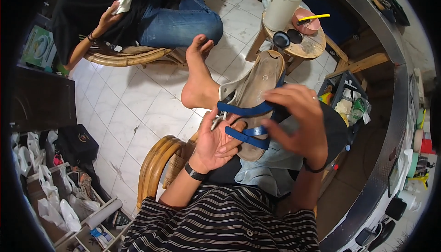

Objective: Replacing or repairing a buckle on a sandal.

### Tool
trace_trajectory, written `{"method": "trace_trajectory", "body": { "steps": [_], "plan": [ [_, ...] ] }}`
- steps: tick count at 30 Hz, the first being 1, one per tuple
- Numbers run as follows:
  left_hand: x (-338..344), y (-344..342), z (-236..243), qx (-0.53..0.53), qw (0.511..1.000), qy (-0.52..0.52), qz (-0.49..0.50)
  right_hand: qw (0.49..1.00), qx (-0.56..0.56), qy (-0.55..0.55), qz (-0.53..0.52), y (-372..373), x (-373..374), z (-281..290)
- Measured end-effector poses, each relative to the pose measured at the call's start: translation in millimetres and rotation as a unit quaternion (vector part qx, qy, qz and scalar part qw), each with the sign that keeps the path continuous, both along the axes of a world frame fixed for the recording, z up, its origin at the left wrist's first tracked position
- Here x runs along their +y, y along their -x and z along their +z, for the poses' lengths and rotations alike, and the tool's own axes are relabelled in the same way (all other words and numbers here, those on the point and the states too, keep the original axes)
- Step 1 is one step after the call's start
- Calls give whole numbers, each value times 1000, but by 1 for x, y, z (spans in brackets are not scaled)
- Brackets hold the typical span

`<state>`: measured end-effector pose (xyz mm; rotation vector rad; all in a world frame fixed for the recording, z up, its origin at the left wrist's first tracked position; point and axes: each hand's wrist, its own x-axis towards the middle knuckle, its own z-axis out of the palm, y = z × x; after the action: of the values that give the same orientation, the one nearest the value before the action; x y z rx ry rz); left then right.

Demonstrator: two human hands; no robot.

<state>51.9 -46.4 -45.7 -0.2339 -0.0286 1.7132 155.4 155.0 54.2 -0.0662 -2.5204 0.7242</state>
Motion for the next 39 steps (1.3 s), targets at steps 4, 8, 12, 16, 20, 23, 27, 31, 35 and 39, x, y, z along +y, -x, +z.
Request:
{"method": "trace_trajectory", "body": {
  "steps": [4, 8, 12, 16, 20, 23, 27, 31, 35, 39],
  "plan": [
    [-5, -10, -2, 8, 1000, 16, -10, 989, -105, -26, 103, 16, -5, -6],
    [-45, 6, -7, 174, 980, 71, -59, 994, -62, 54, 66, -2, 12, -9],
    [-39, 61, -16, 557, 707, 357, 250, 994, -24, 89, 51, -9, 18, -20],
    [35, 92, -13, 758, 578, 192, 236, 992, -6, 124, 19, -17, 21, -28],
    [65, 90, -21, 766, 616, 1, 184, 989, -17, 148, 20, -24, 23, -33],
    [79, 79, -15, 814, 541, -1, 212, 930, 48, 348, -110, -43, 10, -62],
    [77, 77, -7, 868, 393, 41, 301, 992, 48, 99, -59, -28, 13, -33],
    [72, 64, 4, 872, 369, 69, 315, 996, -19, 13, -81, -23, 7, -16],
    [57, 36, 48, 851, 386, -1, 357, 986, 17, 146, -82, -54, 5, -25],
    [54, 31, 32, 871, 384, 50, 301, 988, 28, 122, -86, -51, 5, -32]
  ]
}}
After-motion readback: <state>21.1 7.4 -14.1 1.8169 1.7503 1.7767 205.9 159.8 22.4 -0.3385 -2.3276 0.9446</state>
